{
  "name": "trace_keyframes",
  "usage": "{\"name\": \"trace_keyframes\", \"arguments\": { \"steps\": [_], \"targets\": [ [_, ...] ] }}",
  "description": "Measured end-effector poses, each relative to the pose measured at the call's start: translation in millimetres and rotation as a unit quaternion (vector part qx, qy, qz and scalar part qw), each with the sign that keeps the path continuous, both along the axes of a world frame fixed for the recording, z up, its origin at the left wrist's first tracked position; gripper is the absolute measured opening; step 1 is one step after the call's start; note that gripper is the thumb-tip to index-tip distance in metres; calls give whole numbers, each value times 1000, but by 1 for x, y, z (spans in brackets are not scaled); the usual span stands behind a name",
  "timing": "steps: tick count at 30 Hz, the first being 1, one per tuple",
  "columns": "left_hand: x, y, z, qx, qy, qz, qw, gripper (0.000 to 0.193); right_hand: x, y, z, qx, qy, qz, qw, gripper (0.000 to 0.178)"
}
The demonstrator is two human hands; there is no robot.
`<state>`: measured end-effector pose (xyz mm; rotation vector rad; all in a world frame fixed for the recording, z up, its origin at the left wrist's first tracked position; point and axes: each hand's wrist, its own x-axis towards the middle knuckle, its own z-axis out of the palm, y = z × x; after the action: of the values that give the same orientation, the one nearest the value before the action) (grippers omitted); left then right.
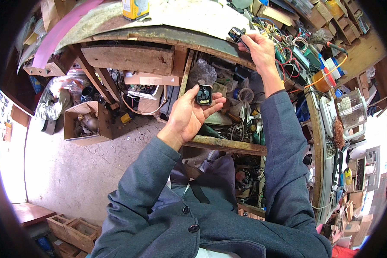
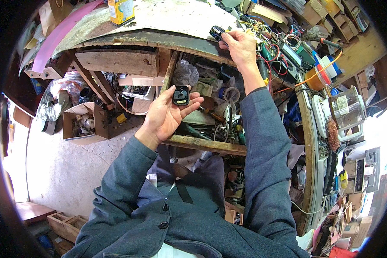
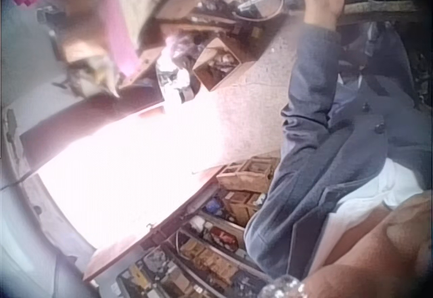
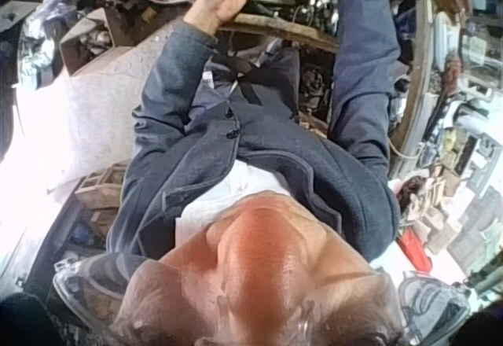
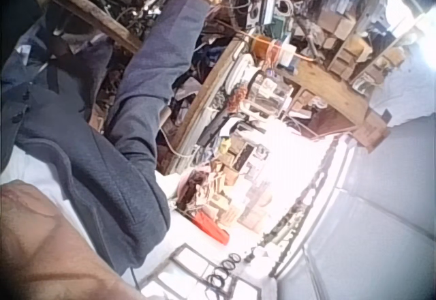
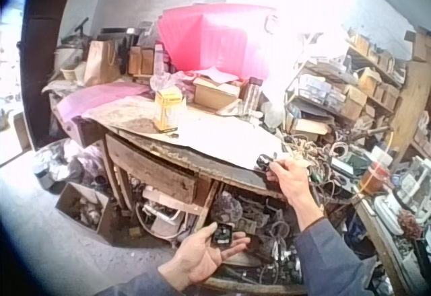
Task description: The person retrieves a black electrical plug from a cluttered drawer, opens it with a screwdriver, and uses a multimeter to test the internal connections. The plug is then reassembled and placed back on the workbench.
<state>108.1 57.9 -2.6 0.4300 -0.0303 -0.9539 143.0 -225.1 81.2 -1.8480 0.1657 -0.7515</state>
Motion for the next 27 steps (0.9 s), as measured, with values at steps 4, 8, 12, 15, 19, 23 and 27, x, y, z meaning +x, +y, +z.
{"name": "trace_keyframes", "arguments": {
  "steps": [4,8,12,15,19,23,27],
  "targets": [
    [1,-1,-4,-6,-4,-3,1000,45,-1,-2,-1,12,-4,5,1000,15],
    [1,0,-4,-7,-5,-5,1000,45,-3,0,2,36,-8,13,999,15],
    [1,0,-2,0,-5,-4,1000,45,-3,0,3,45,-11,20,999,15],
    [1,1,-1,-2,-9,-6,1000,44,-5,0,4,49,-10,24,998,15],
    [1,1,-2,-2,-8,-5,1000,44,-7,1,4,53,-7,22,998,14],
    [0,0,-1,2,-3,-2,1000,44,-8,0,6,69,0,23,997,14],
    [1,0,-3,0,-4,-3,1000,44,-10,2,5,75,7,27,997,14]
  ]
}}
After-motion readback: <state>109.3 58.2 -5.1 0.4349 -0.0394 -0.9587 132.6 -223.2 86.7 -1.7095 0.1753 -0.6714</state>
